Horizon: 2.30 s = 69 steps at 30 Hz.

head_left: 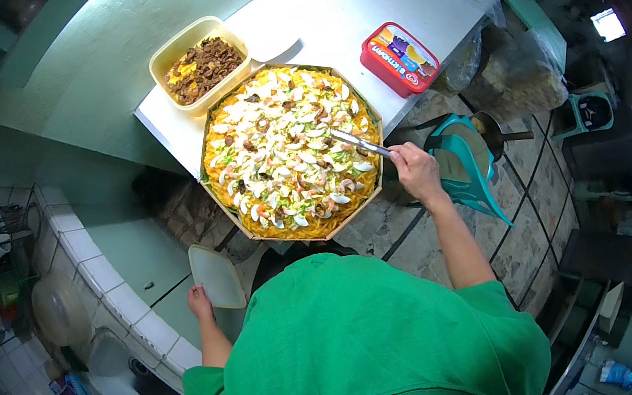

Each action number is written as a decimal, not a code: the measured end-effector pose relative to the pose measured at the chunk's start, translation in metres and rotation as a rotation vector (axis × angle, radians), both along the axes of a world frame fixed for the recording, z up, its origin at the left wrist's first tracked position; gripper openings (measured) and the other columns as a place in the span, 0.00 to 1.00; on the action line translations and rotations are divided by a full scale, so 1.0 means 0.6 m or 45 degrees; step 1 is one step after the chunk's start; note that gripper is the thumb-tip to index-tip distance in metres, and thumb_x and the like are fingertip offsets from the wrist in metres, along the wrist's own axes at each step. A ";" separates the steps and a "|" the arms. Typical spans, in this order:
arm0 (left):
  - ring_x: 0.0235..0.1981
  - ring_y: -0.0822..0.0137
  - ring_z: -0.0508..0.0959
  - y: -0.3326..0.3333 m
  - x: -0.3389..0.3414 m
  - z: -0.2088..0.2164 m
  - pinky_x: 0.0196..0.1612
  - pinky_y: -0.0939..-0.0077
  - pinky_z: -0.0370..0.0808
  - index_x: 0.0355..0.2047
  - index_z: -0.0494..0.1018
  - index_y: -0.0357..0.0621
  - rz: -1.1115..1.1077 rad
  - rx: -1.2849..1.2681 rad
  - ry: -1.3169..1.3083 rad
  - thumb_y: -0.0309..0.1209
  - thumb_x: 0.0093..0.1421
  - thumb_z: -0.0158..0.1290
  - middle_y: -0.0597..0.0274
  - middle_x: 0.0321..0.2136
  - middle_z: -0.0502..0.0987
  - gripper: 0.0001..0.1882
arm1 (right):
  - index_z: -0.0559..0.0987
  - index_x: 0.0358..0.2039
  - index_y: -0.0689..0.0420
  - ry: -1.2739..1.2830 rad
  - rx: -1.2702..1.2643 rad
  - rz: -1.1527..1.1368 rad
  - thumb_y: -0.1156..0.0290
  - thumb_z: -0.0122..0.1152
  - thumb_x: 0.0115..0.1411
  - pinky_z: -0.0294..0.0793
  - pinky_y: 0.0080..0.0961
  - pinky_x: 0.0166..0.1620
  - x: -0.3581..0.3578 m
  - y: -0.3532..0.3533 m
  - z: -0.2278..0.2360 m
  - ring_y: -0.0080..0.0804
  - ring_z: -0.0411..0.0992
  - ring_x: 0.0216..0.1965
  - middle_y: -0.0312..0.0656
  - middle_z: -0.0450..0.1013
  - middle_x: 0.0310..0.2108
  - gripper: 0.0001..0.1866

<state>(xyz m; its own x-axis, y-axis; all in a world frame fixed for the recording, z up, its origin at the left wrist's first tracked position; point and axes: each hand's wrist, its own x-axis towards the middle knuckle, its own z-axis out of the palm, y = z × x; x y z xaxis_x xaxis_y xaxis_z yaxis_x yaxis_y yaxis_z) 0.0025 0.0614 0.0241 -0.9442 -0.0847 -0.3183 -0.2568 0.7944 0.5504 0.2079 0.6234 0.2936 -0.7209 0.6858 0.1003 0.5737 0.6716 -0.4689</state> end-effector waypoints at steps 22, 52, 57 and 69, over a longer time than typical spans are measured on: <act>0.27 0.64 0.77 -0.035 0.001 -0.039 0.33 0.68 0.73 0.34 0.74 0.39 0.278 0.192 -0.060 0.33 0.60 0.56 0.56 0.26 0.79 0.09 | 0.77 0.36 0.55 -0.004 0.534 0.496 0.58 0.48 0.65 0.75 0.48 0.37 -0.727 -0.009 -0.099 0.53 0.76 0.32 0.49 0.76 0.37 0.15; 0.33 0.67 0.76 -0.013 -0.004 -0.025 0.40 0.72 0.73 0.36 0.73 0.38 0.276 0.215 -0.271 0.36 0.63 0.54 0.55 0.31 0.79 0.12 | 0.81 0.37 0.56 0.077 -0.211 0.279 0.66 0.57 0.62 0.71 0.30 0.33 -0.077 0.047 -0.008 0.40 0.74 0.28 0.44 0.75 0.28 0.09; 0.35 0.67 0.77 0.010 0.006 -0.003 0.41 0.72 0.73 0.36 0.73 0.38 0.166 0.184 -0.157 0.35 0.63 0.54 0.56 0.32 0.79 0.11 | 0.81 0.35 0.53 -0.014 -0.067 0.423 0.65 0.57 0.61 0.74 0.34 0.34 -0.080 0.001 -0.042 0.43 0.76 0.31 0.41 0.75 0.29 0.08; 0.34 0.63 0.79 -0.017 0.022 -0.033 0.39 0.69 0.73 0.37 0.72 0.36 0.205 0.282 -0.002 0.33 0.63 0.53 0.52 0.31 0.80 0.11 | 0.80 0.38 0.63 0.464 -0.146 0.515 0.70 0.54 0.63 0.71 0.28 0.32 -0.243 0.058 0.038 0.38 0.75 0.28 0.48 0.76 0.28 0.11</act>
